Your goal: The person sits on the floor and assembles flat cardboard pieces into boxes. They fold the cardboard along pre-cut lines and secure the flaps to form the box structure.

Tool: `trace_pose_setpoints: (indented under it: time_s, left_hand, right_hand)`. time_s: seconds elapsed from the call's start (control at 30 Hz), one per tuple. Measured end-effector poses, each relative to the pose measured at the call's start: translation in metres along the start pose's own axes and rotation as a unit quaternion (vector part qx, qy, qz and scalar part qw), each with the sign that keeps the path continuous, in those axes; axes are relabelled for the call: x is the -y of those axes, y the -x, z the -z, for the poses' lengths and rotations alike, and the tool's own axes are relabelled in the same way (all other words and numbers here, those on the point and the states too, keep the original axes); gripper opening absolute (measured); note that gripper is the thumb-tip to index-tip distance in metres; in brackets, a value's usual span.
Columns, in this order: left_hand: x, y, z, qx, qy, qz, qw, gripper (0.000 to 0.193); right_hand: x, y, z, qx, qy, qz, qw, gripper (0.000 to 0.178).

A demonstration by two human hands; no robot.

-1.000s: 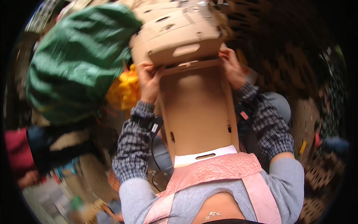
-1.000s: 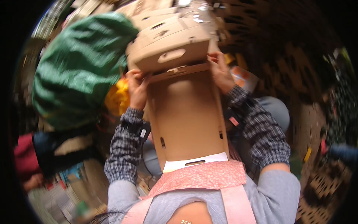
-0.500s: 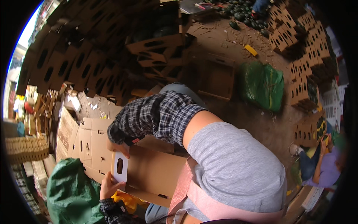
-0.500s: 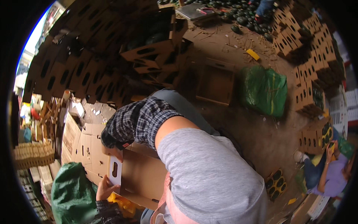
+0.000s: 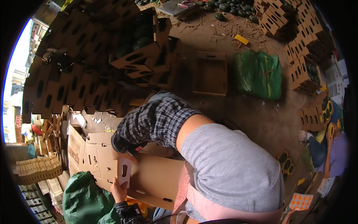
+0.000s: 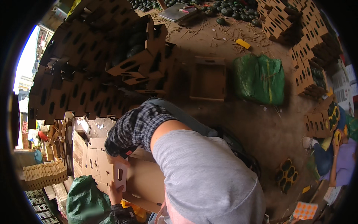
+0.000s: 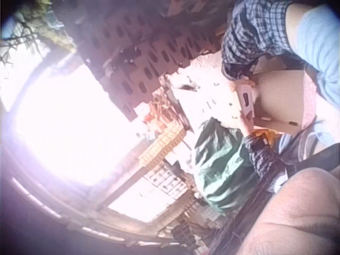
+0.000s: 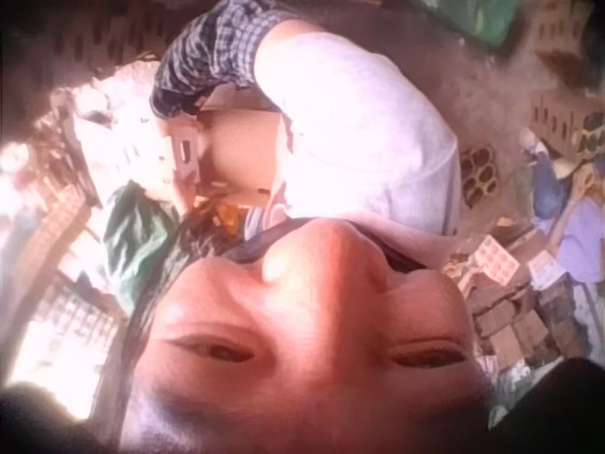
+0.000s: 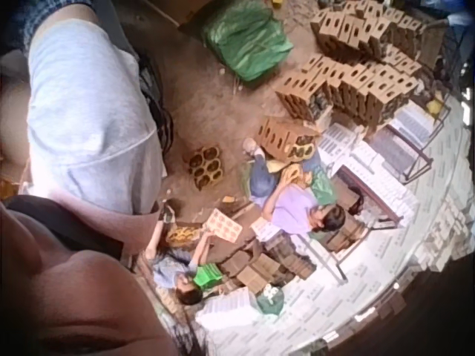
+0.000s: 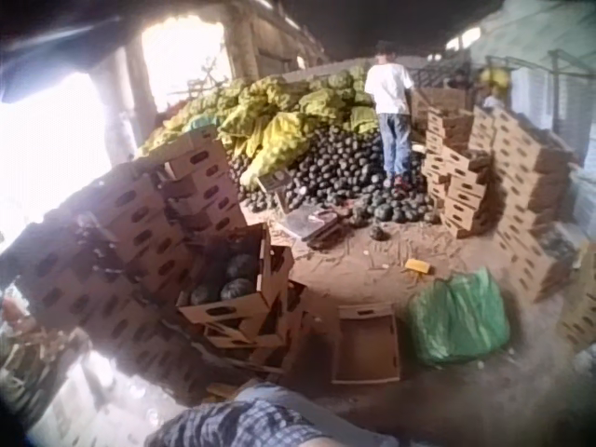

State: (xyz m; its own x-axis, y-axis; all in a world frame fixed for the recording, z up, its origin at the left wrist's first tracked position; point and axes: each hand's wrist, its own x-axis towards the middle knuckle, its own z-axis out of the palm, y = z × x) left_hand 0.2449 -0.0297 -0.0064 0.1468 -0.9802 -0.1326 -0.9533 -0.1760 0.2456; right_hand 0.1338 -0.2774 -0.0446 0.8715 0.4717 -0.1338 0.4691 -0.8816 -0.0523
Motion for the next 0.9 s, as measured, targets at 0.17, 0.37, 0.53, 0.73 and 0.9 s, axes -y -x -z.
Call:
trace_pose_setpoints:
  time_s: [0.17, 0.37, 0.53, 0.73, 0.9]
  left_hand:
    - [-0.016, -0.007, 0.000, -0.055, -0.154, -0.040, 0.986, 0.034]
    - [-0.039, 0.060, 0.039, -0.297, 0.395, 0.207, 0.844, 0.067]
    - [-0.074, 0.139, -0.056, -0.019, 0.110, 0.100, 0.989, 0.079]
    - [-0.134, 0.119, -0.124, -0.266, 0.173, 0.399, 0.860, 0.076]
    - [-0.138, 0.094, -0.114, -0.371, 0.404, 0.381, 0.745, 0.062]
  right_hand:
    - [0.004, -0.041, -0.041, -0.236, 0.095, -0.085, 0.963, 0.008]
    - [-0.029, 0.125, 0.077, -0.421, -0.124, -0.207, 0.874, 0.023]
    - [0.069, 0.411, 0.023, -0.484, -0.310, -0.590, 0.567, 0.023]
    - [0.176, 0.398, -0.175, -0.570, -0.295, -0.766, -0.046, 0.054]
    - [0.123, 0.348, -0.052, -0.287, -0.178, -0.779, 0.529, 0.048]
